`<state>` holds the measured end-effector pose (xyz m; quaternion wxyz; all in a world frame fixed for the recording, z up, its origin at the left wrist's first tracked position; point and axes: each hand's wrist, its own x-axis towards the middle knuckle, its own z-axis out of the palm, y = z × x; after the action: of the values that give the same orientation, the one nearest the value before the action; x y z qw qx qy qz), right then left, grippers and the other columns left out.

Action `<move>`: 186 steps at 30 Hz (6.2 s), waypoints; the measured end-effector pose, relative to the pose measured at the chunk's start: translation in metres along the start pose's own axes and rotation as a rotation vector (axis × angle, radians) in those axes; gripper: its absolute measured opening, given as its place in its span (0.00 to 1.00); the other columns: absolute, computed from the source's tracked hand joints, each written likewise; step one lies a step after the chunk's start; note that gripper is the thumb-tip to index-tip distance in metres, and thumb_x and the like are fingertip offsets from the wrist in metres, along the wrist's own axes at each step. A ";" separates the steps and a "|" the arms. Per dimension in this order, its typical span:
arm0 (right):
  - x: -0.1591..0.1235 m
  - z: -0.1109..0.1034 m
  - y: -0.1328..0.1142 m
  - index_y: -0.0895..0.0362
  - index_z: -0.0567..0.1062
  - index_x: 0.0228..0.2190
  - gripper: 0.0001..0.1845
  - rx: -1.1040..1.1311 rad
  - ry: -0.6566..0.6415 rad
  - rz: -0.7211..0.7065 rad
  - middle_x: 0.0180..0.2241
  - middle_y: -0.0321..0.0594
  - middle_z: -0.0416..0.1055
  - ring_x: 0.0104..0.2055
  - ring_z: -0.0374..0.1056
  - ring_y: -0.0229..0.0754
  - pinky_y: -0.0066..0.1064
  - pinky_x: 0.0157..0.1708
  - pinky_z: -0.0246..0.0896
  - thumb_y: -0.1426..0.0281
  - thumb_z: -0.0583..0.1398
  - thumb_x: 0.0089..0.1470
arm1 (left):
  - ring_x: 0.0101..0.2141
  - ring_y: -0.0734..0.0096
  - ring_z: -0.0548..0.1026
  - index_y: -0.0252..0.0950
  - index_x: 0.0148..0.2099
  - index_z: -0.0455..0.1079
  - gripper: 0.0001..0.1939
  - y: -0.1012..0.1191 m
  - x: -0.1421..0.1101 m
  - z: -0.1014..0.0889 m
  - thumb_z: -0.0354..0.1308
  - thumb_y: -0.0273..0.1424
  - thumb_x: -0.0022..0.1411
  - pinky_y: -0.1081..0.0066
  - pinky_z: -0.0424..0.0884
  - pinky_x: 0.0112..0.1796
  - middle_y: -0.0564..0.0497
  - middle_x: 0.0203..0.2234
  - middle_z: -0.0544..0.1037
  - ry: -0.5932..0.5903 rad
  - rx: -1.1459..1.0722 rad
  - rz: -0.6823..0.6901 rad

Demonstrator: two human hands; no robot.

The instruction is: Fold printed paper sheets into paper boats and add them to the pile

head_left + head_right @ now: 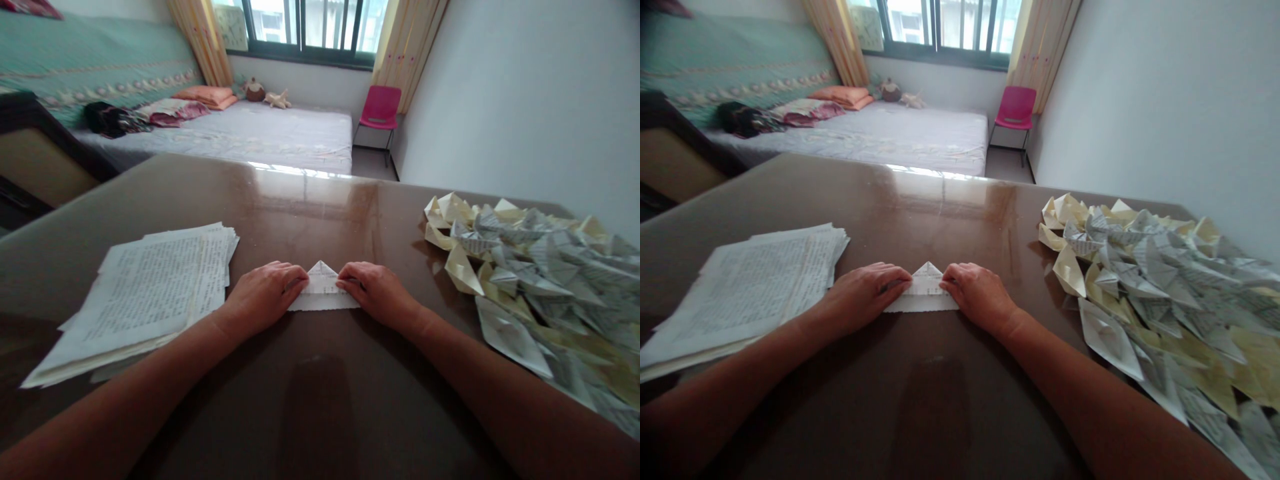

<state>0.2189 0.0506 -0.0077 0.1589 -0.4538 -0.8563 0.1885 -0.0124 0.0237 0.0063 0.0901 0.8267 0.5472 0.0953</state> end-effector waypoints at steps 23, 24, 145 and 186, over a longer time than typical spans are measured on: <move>-0.005 -0.009 -0.016 0.52 0.73 0.41 0.08 -0.257 0.067 -0.084 0.41 0.42 0.71 0.42 0.65 0.43 0.32 0.37 0.55 0.66 0.56 0.60 | 0.45 0.57 0.71 0.31 0.56 0.65 0.17 0.045 -0.022 0.010 0.45 0.24 0.67 0.61 0.71 0.38 0.42 0.46 0.72 0.002 0.445 0.261; -0.008 -0.012 -0.020 0.52 0.74 0.41 0.09 -0.321 0.081 -0.133 0.42 0.43 0.71 0.44 0.64 0.46 0.34 0.39 0.54 0.67 0.56 0.60 | 0.45 0.57 0.71 0.32 0.56 0.65 0.17 0.045 -0.021 0.010 0.45 0.25 0.67 0.62 0.71 0.38 0.43 0.46 0.73 0.001 0.445 0.260; 0.002 -0.025 0.025 0.55 0.73 0.35 0.07 0.018 -0.056 0.160 0.30 0.36 0.75 0.32 0.68 0.38 0.27 0.31 0.55 0.66 0.59 0.54 | 0.37 0.69 0.71 0.38 0.36 0.70 0.17 0.012 0.003 0.006 0.45 0.41 0.67 0.71 0.65 0.34 0.51 0.37 0.72 0.010 -0.027 -0.062; -0.027 -0.047 -0.042 0.59 0.76 0.37 0.13 -0.624 -0.361 0.109 0.31 0.48 0.75 0.33 0.72 0.45 0.31 0.29 0.58 0.74 0.51 0.59 | 0.45 0.64 0.69 0.42 0.54 0.67 0.15 0.028 -0.009 0.006 0.49 0.29 0.67 0.65 0.71 0.39 0.50 0.44 0.72 -0.017 0.308 0.314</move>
<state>0.2237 0.0147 0.0506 -0.1512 -0.4846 -0.8616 0.0034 0.0105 0.0049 0.0070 -0.0485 0.9064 0.4193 0.0164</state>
